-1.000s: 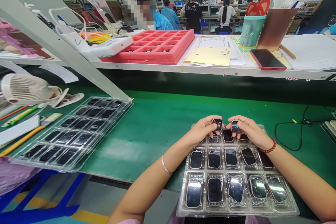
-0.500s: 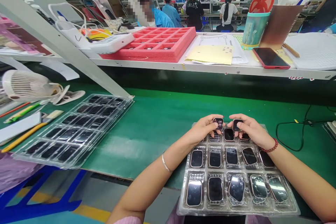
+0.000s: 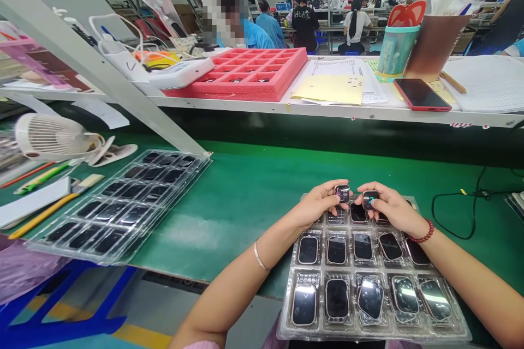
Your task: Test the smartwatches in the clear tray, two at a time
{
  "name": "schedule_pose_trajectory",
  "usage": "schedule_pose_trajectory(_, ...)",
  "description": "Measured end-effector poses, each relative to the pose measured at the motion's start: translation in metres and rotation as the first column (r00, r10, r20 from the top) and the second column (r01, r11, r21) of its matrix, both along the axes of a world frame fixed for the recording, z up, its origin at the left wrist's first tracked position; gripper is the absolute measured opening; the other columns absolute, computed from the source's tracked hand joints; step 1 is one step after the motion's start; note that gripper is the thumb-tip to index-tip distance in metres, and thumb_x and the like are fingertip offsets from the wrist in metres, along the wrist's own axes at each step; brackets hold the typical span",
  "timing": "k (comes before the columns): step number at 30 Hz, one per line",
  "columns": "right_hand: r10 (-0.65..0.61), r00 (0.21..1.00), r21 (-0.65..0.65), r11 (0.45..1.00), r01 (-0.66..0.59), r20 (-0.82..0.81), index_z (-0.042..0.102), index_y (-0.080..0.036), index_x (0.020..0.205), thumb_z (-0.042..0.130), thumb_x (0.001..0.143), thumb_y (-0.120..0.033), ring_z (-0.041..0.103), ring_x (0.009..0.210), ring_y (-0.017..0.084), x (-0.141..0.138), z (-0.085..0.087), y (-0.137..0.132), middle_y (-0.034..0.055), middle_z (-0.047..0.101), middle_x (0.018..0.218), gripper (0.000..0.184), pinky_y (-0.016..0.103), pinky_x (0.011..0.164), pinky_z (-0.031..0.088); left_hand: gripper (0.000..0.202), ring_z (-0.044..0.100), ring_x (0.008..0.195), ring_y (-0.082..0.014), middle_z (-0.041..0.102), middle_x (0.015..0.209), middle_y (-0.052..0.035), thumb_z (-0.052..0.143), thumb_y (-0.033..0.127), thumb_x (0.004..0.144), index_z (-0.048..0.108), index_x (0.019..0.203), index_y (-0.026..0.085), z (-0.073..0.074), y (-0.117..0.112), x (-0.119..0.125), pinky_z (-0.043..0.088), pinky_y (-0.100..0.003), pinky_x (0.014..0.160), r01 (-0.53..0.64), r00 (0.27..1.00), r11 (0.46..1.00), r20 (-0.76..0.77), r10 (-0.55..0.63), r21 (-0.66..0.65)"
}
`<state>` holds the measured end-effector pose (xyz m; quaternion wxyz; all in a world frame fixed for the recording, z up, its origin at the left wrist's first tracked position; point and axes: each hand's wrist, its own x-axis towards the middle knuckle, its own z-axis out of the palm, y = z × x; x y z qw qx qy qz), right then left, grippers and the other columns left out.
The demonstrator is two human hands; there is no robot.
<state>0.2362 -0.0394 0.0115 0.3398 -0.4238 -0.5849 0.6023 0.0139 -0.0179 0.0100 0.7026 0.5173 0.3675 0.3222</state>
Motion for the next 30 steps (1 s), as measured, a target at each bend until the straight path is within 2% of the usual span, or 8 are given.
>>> schedule_pose_trajectory(6, 0.001, 0.996, 0.071, 0.997, -0.007, 0.086, 0.054, -0.021, 0.104, 0.049, 0.078, -0.014, 0.05, 0.054, 0.01, -0.002, 0.005, -0.003, 0.0029, 0.065, 0.09, 0.027, 0.025, 0.05, 0.044, 0.051, 0.066, 0.081, -0.0157, 0.063, 0.118, -0.0138, 0.061, 0.018, 0.076, 0.054, 0.126, 0.017, 0.005, -0.002, 0.001, 0.045, -0.023, 0.061, -0.006, 1.0, 1.0, 0.001, 0.006, -0.011)
schedule_pose_trajectory(11, 0.026, 0.99, 0.14, 0.989, -0.046, 0.142, 0.054, -0.022, 0.101, 0.045, 0.077, -0.011, 0.049, 0.056, 0.011, -0.003, 0.006, -0.004, 0.0015, 0.064, 0.085, 0.027, 0.025, 0.051, 0.041, 0.053, 0.065, 0.078, -0.0139, 0.064, 0.115, -0.0134, 0.062, 0.014, 0.073, 0.054, 0.125, 0.017, 0.004, -0.002, 0.001, 0.044, -0.022, 0.06, -0.008, 1.0, 1.0, 0.021, 0.009, -0.024)
schedule_pose_trajectory(17, 0.023, 0.979, 0.276, 0.958, -0.079, 0.202, 0.055, -0.022, 0.095, 0.043, 0.076, -0.005, 0.057, 0.077, 0.017, -0.004, 0.007, -0.005, 0.0005, 0.065, 0.081, 0.028, 0.031, 0.07, 0.043, 0.053, 0.065, 0.078, -0.0145, 0.064, 0.115, -0.0139, 0.062, 0.015, 0.073, 0.054, 0.125, 0.017, 0.002, -0.001, 0.001, 0.044, -0.022, 0.059, 0.0, 1.0, 1.0, 0.012, 0.0, -0.018)
schedule_pose_trajectory(20, 0.028, 0.979, 0.28, 0.956, -0.085, 0.203, 0.056, -0.022, 0.093, 0.044, 0.077, -0.005, 0.058, 0.079, 0.018, -0.004, 0.009, -0.006, 0.0007, 0.065, 0.081, 0.026, 0.031, 0.073, 0.043, 0.052, 0.065, 0.077, -0.0145, 0.065, 0.114, -0.0142, 0.063, 0.017, 0.073, 0.054, 0.125, 0.016, 0.003, -0.001, 0.001, 0.044, -0.022, 0.059, 0.002, 1.0, 1.0, 0.01, -0.001, -0.017)
schedule_pose_trajectory(30, 0.006, 0.978, 0.233, 0.971, -0.056, 0.208, 0.057, -0.02, 0.084, 0.047, 0.078, -0.01, 0.058, 0.069, 0.016, -0.003, 0.012, -0.006, 0.0, 0.065, 0.072, 0.015, 0.029, 0.067, 0.041, 0.051, 0.065, 0.076, -0.014, 0.065, 0.114, -0.0147, 0.064, 0.021, 0.075, 0.053, 0.125, 0.014, 0.002, 0.0, 0.001, 0.044, -0.022, 0.059, 0.006, 1.0, 1.0, 0.009, -0.006, -0.003)
